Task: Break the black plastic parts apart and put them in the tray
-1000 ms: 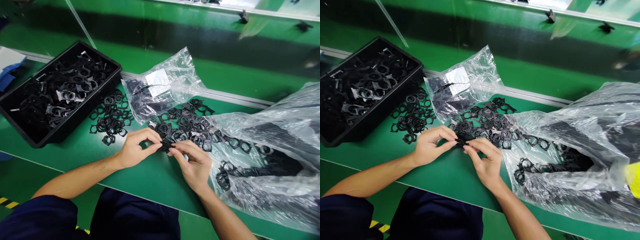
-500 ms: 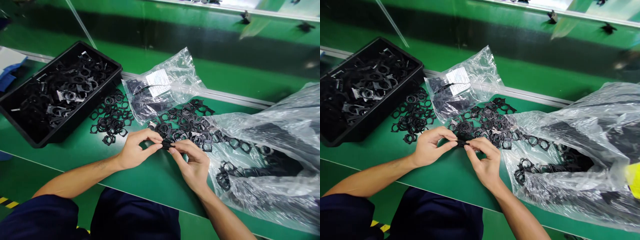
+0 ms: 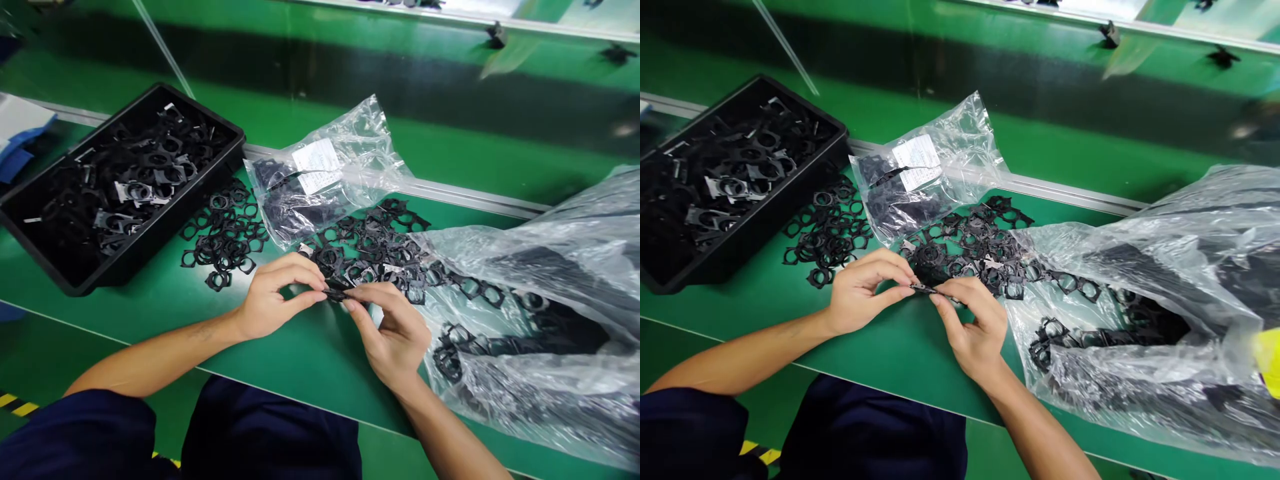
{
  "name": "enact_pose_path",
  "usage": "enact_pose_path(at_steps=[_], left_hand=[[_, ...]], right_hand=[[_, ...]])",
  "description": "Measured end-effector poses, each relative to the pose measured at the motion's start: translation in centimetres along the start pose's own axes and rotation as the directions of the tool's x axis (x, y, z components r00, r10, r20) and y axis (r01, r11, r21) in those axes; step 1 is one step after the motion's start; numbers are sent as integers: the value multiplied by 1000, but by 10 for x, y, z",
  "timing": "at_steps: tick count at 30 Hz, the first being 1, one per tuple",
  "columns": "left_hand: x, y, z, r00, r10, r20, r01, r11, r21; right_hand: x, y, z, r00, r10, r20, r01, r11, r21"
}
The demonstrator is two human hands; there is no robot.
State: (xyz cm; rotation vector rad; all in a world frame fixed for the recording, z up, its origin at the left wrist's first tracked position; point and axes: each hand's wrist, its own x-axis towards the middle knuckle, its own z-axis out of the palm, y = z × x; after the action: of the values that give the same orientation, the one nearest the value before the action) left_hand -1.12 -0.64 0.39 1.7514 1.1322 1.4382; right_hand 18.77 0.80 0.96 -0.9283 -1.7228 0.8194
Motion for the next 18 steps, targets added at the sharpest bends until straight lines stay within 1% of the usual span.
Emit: enact_pose_path(at_steps=[3, 8, 11, 15, 18], left_hand=[[-1, 1, 1, 1000, 12, 4, -12, 1000, -6], [0, 1, 1, 1000, 11, -8, -11, 1000, -10], [1, 1, -1, 1000, 28, 4, -28, 1000, 4], [1, 2, -2, 996, 82, 33, -84, 995, 61], [-2, 4, 0, 993, 98, 59, -103, 990, 95]], right_hand=[[0, 1, 1, 999, -42, 7, 42, 999, -7], [-1, 1, 1, 997, -65, 36, 66, 998, -12], [-1, 2, 0, 996, -79, 51, 79, 997, -12], [0, 1, 0, 995, -67, 70, 69, 997, -17], [0, -1, 0, 997, -25, 79, 24, 1000, 9]])
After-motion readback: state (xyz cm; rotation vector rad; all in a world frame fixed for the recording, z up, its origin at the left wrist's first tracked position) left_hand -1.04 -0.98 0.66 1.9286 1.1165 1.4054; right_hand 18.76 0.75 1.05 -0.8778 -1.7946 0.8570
